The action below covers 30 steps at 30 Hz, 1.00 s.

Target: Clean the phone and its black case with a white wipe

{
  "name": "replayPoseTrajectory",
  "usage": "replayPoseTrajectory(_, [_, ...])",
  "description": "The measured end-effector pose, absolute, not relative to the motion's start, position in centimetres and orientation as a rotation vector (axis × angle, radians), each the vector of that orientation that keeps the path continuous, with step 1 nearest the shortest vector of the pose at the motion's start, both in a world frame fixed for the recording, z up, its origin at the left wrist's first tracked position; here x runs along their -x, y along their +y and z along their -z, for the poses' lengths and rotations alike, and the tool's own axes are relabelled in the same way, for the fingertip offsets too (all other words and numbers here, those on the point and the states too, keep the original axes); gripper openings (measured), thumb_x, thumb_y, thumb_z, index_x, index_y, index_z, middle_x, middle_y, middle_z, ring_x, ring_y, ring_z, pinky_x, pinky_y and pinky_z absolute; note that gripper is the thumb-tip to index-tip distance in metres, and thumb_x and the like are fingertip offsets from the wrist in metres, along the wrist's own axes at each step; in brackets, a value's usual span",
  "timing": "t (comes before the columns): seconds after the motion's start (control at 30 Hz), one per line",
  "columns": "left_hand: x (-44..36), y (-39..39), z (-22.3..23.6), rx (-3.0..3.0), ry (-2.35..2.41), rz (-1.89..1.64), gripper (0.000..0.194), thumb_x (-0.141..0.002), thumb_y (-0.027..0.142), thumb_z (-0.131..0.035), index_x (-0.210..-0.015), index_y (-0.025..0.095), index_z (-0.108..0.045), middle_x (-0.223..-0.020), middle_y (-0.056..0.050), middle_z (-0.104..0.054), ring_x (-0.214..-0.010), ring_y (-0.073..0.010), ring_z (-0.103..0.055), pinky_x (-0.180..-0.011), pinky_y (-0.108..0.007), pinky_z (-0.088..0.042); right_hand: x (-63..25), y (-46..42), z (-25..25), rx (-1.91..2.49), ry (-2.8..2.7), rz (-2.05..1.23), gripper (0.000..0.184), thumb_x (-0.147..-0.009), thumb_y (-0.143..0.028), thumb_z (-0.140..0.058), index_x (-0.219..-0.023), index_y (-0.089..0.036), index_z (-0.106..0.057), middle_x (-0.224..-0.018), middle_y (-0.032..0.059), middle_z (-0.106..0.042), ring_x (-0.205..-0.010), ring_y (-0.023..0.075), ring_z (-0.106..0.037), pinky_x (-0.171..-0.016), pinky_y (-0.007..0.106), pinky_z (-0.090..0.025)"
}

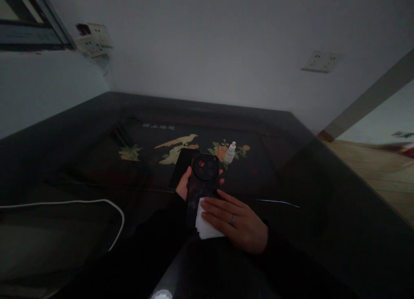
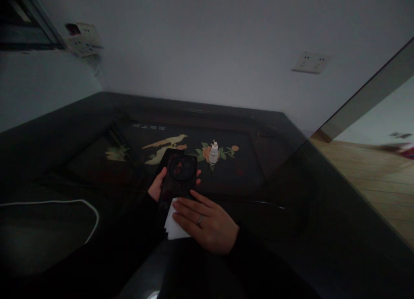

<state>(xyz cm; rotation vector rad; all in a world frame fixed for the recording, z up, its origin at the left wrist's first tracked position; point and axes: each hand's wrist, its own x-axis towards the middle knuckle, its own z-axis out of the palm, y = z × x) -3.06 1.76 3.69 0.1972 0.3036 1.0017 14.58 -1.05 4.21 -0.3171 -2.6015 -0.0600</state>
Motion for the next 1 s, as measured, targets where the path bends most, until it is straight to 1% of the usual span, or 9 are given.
replayPoseTrajectory(0.17, [3.0,1.8,-3.5,-0.141,0.260,-0.944,0.070,-0.087,0.056,-0.018,-0.141,0.011,-0.017,-0.117,-0.013,-0.060,-0.100,-0.0267,-0.058,-0.087,-0.049,-0.037,-13.8,-1.7,-4.2,0.263,-2.666,0.032,0.034,-0.091,-0.008,-0.036,-0.123,-0.005,-0.046,-0.131,0.0104,-0.048,-0.131,0.0212,-0.029,-0.107,0.043,-0.031])
replayPoseTrajectory(0.3, [2.8,1.6,-2.7,-0.201,0.298,-0.902,0.071,-0.087,0.055,-0.023,-0.136,0.005,-0.031,-0.117,-0.013,-0.060,-0.104,-0.0238,-0.056,-0.095,-0.035,-0.034,-14.0,-1.4,-4.3,0.462,-2.649,0.098,0.038,-0.090,-0.007,-0.034,-0.127,-0.005,-0.043,-0.134,0.0123,-0.045,-0.132,0.0208,-0.027,-0.107,0.045,-0.030])
replayPoseTrajectory(0.37, [3.0,1.7,-2.7,-0.224,0.321,-0.935,0.070,-0.087,0.054,-0.023,-0.136,0.005,-0.032,-0.118,-0.014,-0.059,-0.106,-0.0232,-0.056,-0.095,-0.031,-0.034,-14.3,-1.2,-4.3,0.518,-2.616,0.119,0.037,-0.090,-0.008,-0.033,-0.125,-0.004,-0.044,-0.132,0.0145,-0.046,-0.131,0.0218,-0.029,-0.106,0.047,-0.031])
replayPoseTrajectory(0.47, [3.4,1.9,-3.3,-0.228,0.324,-1.009,0.071,-0.087,0.054,-0.019,-0.139,0.006,-0.024,-0.118,-0.015,-0.059,-0.104,-0.0258,-0.057,-0.092,-0.038,-0.036,-14.4,-1.6,-4.3,0.495,-2.603,0.115,0.036,-0.089,-0.012,-0.036,-0.121,-0.003,-0.048,-0.129,0.0165,-0.049,-0.129,0.0237,-0.032,-0.105,0.047,-0.033])
replayPoseTrajectory(0.6, [3.1,1.8,-3.3,-0.176,0.273,-0.978,0.071,-0.087,0.056,-0.017,-0.141,0.010,-0.016,-0.117,-0.013,-0.060,-0.101,-0.0275,-0.058,-0.089,-0.049,-0.037,-13.6,-2.3,-4.1,0.436,-2.646,0.121,0.038,-0.088,-0.011,-0.039,-0.126,-0.010,-0.046,-0.133,0.0134,-0.045,-0.131,0.0244,-0.028,-0.105,0.046,-0.032])
replayPoseTrajectory(0.77, [2.6,1.5,-1.9,-0.179,0.330,-0.895,0.073,-0.085,0.054,-0.029,-0.137,0.004,-0.028,-0.114,-0.016,-0.061,-0.100,-0.0220,-0.058,-0.088,-0.030,-0.039,-13.8,-1.6,-3.9,0.629,-2.587,0.161,0.039,-0.089,-0.006,-0.033,-0.127,-0.006,-0.044,-0.134,0.0124,-0.044,-0.132,0.0219,-0.027,-0.107,0.046,-0.031])
replayPoseTrajectory(0.83, [2.8,1.7,-2.0,-0.186,0.326,-0.900,0.074,-0.084,0.056,-0.029,-0.136,0.004,-0.030,-0.115,-0.017,-0.060,-0.098,-0.0207,-0.059,-0.085,-0.028,-0.040,-14.1,-1.5,-3.8,0.646,-2.559,0.169,0.038,-0.089,-0.005,-0.032,-0.125,-0.005,-0.046,-0.132,0.0134,-0.046,-0.131,0.0221,-0.029,-0.106,0.047,-0.032])
replayPoseTrajectory(0.9, [3.1,1.9,-2.4,-0.184,0.299,-0.921,0.075,-0.085,0.058,-0.025,-0.137,0.004,-0.029,-0.115,-0.016,-0.060,-0.099,-0.0215,-0.058,-0.085,-0.030,-0.040,-14.0,-1.8,-3.8,0.609,-2.571,0.159,0.038,-0.089,-0.006,-0.032,-0.124,-0.004,-0.047,-0.132,0.0147,-0.046,-0.131,0.0233,-0.029,-0.105,0.047,-0.033])
replayPoseTrajectory(1.0, [3.0,2.1,-2.3,-0.168,0.269,-0.934,0.073,-0.086,0.057,-0.020,-0.140,0.007,-0.023,-0.116,-0.015,-0.060,-0.101,-0.0253,-0.058,-0.091,-0.041,-0.037,-13.5,-2.3,-3.9,0.536,-2.626,0.138,0.038,-0.090,-0.009,-0.034,-0.126,-0.005,-0.045,-0.135,0.0145,-0.043,-0.132,0.0248,-0.026,-0.106,0.046,-0.032])
